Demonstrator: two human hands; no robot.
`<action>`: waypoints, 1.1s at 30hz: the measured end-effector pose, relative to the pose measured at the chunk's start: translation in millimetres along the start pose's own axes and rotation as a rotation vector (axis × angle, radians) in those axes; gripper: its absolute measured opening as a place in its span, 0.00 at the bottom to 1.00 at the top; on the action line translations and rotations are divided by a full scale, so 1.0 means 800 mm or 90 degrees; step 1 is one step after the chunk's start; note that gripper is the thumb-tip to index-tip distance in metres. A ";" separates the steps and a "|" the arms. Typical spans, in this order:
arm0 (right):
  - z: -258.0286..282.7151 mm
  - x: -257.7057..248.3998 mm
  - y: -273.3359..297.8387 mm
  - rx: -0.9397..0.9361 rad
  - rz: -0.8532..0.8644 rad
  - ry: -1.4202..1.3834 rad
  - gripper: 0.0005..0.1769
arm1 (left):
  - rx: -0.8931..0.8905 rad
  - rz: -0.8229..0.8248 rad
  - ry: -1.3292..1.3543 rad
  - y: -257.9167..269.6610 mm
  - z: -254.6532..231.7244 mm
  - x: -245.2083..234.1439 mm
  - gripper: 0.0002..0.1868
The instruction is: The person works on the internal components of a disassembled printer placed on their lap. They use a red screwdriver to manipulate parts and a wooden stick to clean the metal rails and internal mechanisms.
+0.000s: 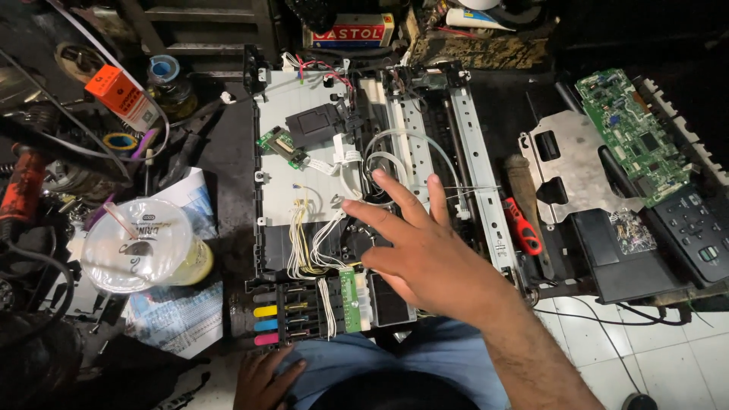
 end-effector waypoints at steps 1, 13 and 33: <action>0.001 0.000 0.001 0.002 0.002 -0.017 0.13 | 0.003 0.002 0.006 -0.001 -0.003 -0.002 0.29; -0.001 -0.005 0.007 0.012 -0.006 -0.045 0.09 | -0.007 0.000 0.007 -0.004 -0.009 -0.005 0.28; -0.009 0.013 0.004 0.020 0.008 -0.021 0.09 | -0.089 0.031 0.107 -0.022 -0.023 -0.029 0.31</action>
Point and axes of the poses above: each hand's wrist, its own y-axis away from the middle knuckle, its own x-axis out of the palm, z = x × y, the point moved 8 cm from there along -y, towards the middle knuckle, and after that the axes turned 6 degrees about y, right-handed, at the moved point
